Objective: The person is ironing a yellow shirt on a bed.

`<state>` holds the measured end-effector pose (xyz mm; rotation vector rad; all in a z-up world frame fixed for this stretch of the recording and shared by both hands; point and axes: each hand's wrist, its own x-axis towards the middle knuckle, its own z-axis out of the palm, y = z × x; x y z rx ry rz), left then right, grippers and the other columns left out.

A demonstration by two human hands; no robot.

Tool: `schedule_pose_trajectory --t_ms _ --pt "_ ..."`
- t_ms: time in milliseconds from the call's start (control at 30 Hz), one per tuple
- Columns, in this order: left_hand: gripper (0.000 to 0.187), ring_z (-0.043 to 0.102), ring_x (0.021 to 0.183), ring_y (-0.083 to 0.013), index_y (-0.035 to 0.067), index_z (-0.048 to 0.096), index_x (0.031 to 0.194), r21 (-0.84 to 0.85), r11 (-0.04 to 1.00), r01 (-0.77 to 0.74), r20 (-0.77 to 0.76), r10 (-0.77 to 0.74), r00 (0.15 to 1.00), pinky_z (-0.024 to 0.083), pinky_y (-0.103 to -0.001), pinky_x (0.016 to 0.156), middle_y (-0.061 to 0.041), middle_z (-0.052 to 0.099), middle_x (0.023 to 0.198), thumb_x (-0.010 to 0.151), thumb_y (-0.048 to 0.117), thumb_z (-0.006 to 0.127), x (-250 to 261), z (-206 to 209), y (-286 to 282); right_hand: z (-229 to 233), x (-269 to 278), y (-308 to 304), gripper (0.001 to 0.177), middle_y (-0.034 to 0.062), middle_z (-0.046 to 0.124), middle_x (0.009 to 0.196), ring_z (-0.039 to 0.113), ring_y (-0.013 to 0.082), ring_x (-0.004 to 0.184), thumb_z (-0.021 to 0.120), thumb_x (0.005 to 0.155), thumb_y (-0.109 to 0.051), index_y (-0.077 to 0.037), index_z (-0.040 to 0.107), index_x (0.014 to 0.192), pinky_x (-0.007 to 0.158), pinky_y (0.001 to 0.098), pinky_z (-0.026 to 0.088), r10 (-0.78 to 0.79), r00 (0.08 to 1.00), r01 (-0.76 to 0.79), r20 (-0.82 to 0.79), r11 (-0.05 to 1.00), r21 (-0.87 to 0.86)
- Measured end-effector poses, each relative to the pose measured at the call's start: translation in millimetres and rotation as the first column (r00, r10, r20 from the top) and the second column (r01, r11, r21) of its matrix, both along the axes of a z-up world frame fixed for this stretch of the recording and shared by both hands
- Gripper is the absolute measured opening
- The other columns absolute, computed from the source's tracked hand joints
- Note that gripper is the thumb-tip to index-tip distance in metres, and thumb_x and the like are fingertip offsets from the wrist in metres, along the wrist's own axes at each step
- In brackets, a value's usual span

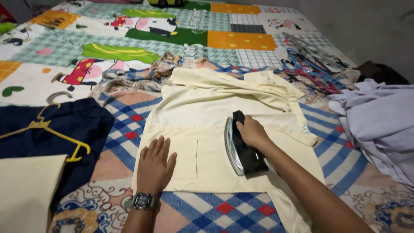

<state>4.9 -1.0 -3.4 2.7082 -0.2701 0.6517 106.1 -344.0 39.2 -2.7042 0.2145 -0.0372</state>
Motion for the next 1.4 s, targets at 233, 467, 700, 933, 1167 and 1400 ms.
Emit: schedule_pose_trajectory --t_ms 233,467,700,933,1167,1400 --pt "0.058 0.041 0.145 -0.0284 0.011 0.052 0.147 -0.002 1.0 0.029 -0.002 -0.029 1.0 0.026 -0.047 0.119 -0.013 0.049 0.154 0.099 0.043 0.049 -3.7 0.8 0.7 -1.9 -16.7 2.6 0.049 0.0337 0.068 0.106 0.066 0.05 0.101 0.053 0.101 -0.04 0.006 0.054 0.117 0.091 0.0557 0.051 0.005 1.0 -0.005 0.006 1.0 0.006" --pt "0.058 0.039 0.146 -0.027 0.012 0.051 0.148 0.02 1.0 -0.01 -0.057 0.011 0.998 0.024 -0.046 0.12 -0.012 0.047 0.155 0.1 0.044 0.047 -6.0 7.1 -2.4 11.6 -55.3 8.2 0.046 0.0337 0.07 0.103 0.069 0.0494 0.098 0.051 0.101 -0.039 0.006 0.053 0.113 0.09 0.055 0.053 0.031 0.998 -0.031 -0.059 1.0 -0.004" --pt "0.058 0.038 0.146 -0.0273 0.012 0.051 0.148 0.009 1.0 -0.008 -0.026 0.008 1.0 0.024 -0.046 0.12 -0.012 0.047 0.155 0.1 0.044 0.047 -1.7 1.4 -0.6 -5.3 11.6 7.7 0.048 0.0343 0.07 0.106 0.068 0.0495 0.102 0.053 0.101 -0.038 0.007 0.055 0.116 0.092 0.0542 0.053 0.012 1.0 -0.012 0.017 1.0 -0.018" --pt "0.057 0.04 0.146 -0.0272 0.012 0.052 0.148 0.019 1.0 0.013 -0.023 -0.013 1.0 0.026 -0.046 0.12 -0.012 0.049 0.154 0.1 0.044 0.048 -6.1 3.5 0.3 -2.6 25.6 15.7 0.051 0.0343 0.067 0.114 0.065 0.0495 0.109 0.054 0.1 -0.039 0.008 0.053 0.121 0.096 0.0537 0.051 -0.067 0.998 0.066 0.015 0.998 0.005" --pt "0.057 0.042 0.144 -0.0284 0.01 0.053 0.146 -0.016 1.0 0.025 0.009 -0.025 1.0 0.026 -0.047 0.119 -0.013 0.051 0.153 0.099 0.043 0.049 -5.7 6.5 -0.7 7.5 -28.7 12.0 0.046 0.0347 0.068 0.105 0.067 0.0498 0.1 0.053 0.102 -0.038 0.007 0.055 0.113 0.09 0.0541 0.053 0.022 1.0 -0.022 0.01 1.0 0.003" --pt "0.057 0.041 0.145 -0.0283 0.01 0.052 0.147 0.013 1.0 0.008 -0.003 -0.008 1.0 0.025 -0.046 0.119 -0.014 0.05 0.153 0.099 0.043 0.048 -3.0 1.8 -0.3 36.9 -67.1 24.4 0.043 0.0316 0.069 0.086 0.07 0.0453 0.083 0.055 0.098 -0.039 0.005 0.053 0.1 0.078 0.051 0.053 0.212 0.977 -0.213 0.023 0.967 0.137"
